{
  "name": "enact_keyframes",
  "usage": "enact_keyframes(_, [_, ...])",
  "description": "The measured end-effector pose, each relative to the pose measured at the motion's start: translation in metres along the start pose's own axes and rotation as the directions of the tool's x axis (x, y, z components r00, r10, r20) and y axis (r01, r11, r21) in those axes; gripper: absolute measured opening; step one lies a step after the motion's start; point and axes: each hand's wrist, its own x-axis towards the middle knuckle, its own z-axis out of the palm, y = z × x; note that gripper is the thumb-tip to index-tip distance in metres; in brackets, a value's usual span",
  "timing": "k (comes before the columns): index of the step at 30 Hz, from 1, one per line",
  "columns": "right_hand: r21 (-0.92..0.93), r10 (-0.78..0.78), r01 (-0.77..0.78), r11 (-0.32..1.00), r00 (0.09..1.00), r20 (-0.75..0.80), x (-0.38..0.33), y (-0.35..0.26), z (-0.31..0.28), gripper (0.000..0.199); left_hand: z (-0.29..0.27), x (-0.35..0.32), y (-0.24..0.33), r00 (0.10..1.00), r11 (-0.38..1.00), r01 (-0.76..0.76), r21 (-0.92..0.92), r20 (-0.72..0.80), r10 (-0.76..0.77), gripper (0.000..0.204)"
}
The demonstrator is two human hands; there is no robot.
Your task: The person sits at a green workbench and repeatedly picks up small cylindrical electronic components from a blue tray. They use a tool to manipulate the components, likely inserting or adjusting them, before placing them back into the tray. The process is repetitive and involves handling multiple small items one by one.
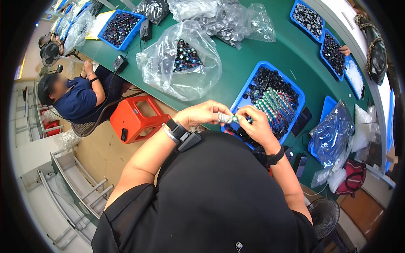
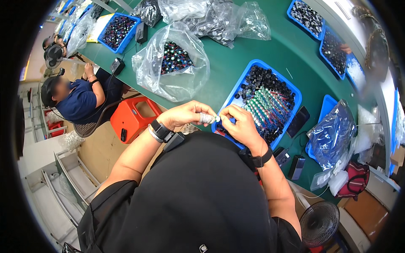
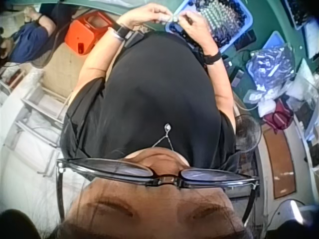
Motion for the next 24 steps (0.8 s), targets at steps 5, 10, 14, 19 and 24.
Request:
enact_keyframes(5, [-0.029, 0.241, -0.24, 0.97, 0.969, 0.057, 0.004, 0.015, 0.011, 0.007, 0.0, 0.002, -0.006, 0.998, 0.998, -0.044, -0.046, 0.035, 0.045, 0.022])
enact_keyframes(10, [0.032, 0.084, -0.085, 0.996, 0.996, 0.037, -0.001, 0.027, 0.019, 0.008, -0.008, -0.002, -0.009, 0.998, 0.997, -0.054, -0.057, -0.038, 0.052, 0.024])
enact_keyframes(14, [0.237, 0.165, -0.17, 0.957, 0.985, 0.041, -0.005, 0.011, 0.014, 0.008, -0.012, -0.002, -0.015, 0.996, 0.996, -0.068, -0.05, -0.062, 0.065, 0.026])
enact_keyframes(19, [0.192, 0.283, -0.309, 0.932, 0.947, 0.152, -0.009, 0.017, 0.005, 0.011, -0.006, 0.002, -0.013, 0.992, 0.997, -0.074, -0.01, -0.105, 0.072, 0.026])
enact_keyframes(24, [0.54, 0.402, -0.397, 0.742, 0.908, 0.115, -0.011, 0.024, 0.023, 0.017, 0.002, 0.015, -0.013, 0.967, 0.991, -0.133, -0.009, -0.221, 0.128, 0.037])
